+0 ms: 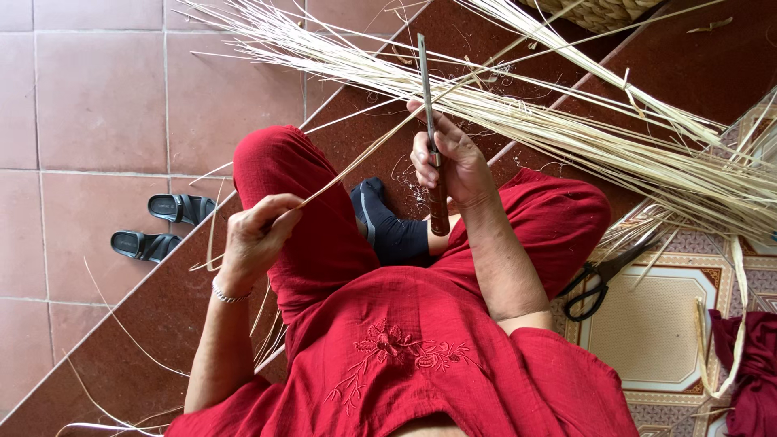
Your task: The person sits on the floor and uses a knife to split long dried plant fibers into thinner strands. They hold the fibers with one hand and scrape the blade along them to separate the material, occasionally adjusting the bundle.
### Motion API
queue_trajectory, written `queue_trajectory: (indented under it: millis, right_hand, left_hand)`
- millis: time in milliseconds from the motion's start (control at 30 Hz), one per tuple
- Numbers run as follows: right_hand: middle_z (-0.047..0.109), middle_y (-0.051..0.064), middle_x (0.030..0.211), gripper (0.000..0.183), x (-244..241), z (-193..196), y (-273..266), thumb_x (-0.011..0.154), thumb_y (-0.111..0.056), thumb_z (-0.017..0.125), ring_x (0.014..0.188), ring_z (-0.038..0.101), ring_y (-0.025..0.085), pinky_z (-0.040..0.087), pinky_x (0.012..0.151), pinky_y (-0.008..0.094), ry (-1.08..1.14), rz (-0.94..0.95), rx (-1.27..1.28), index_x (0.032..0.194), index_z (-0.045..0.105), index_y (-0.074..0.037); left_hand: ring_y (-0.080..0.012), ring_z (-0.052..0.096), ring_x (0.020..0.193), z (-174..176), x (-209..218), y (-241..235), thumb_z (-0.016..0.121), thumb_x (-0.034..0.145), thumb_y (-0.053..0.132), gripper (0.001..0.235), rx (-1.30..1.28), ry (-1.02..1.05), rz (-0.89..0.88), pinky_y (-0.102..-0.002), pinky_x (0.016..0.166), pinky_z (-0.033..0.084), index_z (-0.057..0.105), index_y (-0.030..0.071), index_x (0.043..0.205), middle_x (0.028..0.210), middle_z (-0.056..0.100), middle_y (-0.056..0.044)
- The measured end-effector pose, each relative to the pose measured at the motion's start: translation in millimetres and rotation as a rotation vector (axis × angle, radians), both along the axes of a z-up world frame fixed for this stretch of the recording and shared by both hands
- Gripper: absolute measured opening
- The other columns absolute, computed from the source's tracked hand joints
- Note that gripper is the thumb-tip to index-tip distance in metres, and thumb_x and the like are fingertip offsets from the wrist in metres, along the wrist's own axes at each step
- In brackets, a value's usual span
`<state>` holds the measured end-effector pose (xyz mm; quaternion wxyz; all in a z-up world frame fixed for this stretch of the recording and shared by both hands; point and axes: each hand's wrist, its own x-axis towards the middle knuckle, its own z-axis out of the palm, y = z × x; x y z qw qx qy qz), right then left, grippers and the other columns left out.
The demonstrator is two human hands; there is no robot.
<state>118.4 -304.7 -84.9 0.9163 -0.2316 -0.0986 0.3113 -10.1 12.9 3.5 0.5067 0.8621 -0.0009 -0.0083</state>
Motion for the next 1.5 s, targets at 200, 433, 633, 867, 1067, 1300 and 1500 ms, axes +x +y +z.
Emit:
queue_trajectory:
  millis: [200,433,633,867,1067,1300,1500]
  right_hand:
    - [0.068,0.009,0.084,0.059,-4.5,10.0,-6.0,0.103,-0.016,0.071,0.061,0.06,0.014,0.052,0.052,0.027,0.02,-0.066,-0.072,0.155,0.046,-0.006]
    - [0.069,0.009,0.084,0.054,0.0,12.9,-26.0,0.103,-0.014,0.071,0.06,0.06,0.015,0.051,0.049,0.028,-0.002,-0.125,-0.065,0.153,0.05,-0.007]
    - [0.07,0.009,0.083,0.055,-4.3,14.2,-30.1,0.102,-0.013,0.071,0.06,0.06,0.015,0.051,0.05,0.029,0.018,-0.123,-0.021,0.154,0.051,-0.01]
    - [0.07,0.011,0.084,0.051,-28.4,25.5,-6.1,0.106,-0.009,0.067,0.06,0.06,0.016,0.051,0.051,0.029,0.017,-0.089,-0.216,0.155,0.05,-0.01]
    - [0.069,0.012,0.082,0.06,-48.1,48.5,23.9,0.103,-0.009,0.065,0.059,0.06,0.015,0.05,0.053,0.026,-0.042,-0.102,-0.317,0.158,0.042,-0.009]
    - [0.065,0.011,0.081,0.062,-45.7,44.4,16.5,0.105,-0.008,0.064,0.061,0.055,0.012,0.047,0.055,0.025,-0.09,-0.166,-0.372,0.162,0.039,-0.005]
    - [0.065,0.01,0.08,0.064,-46.0,46.8,20.5,0.106,-0.012,0.064,0.06,0.056,0.012,0.046,0.055,0.024,-0.116,-0.145,-0.36,0.163,0.035,-0.006]
  left_hand:
    - [-0.0051,0.057,0.068,-5.0,-18.0,28.7,0.075,0.096,0.003,0.011,0.169,0.029,0.105,-0.024,0.061,0.048,0.075,0.005,0.107,0.076,0.069,-0.004]
    - [-0.0044,0.062,0.068,-16.7,-24.5,59.7,0.076,0.094,0.005,0.011,0.17,0.096,0.144,-0.023,0.062,0.05,0.075,0.007,0.105,0.079,0.072,-0.002]
    - [-0.0073,0.066,0.082,-33.5,-24.2,91.8,0.08,0.094,0.01,0.015,0.199,0.162,0.18,-0.027,0.075,0.054,0.077,0.01,0.108,0.092,0.075,-0.002]
    - [-0.0346,0.055,0.135,29.6,8.5,34.6,0.086,0.078,0.018,0.07,0.524,-0.242,-0.106,-0.048,0.118,0.036,0.059,0.009,0.142,0.145,0.06,-0.014]
    - [-0.0317,0.063,0.106,12.5,47.2,-75.1,0.083,0.086,0.013,0.055,0.264,-0.362,-0.131,-0.041,0.096,0.051,0.057,0.004,0.134,0.113,0.064,-0.013]
    - [-0.0265,0.063,0.085,-15.3,71.3,-105.1,0.07,0.096,0.006,0.021,0.459,-0.642,-0.117,-0.039,0.075,0.052,0.06,0.006,0.115,0.094,0.065,-0.008]
    - [-0.0245,0.067,0.081,-24.4,72.8,-106.0,0.066,0.099,0.0,0.016,0.362,-0.523,-0.05,-0.033,0.068,0.055,0.063,0.005,0.114,0.093,0.065,-0.01]
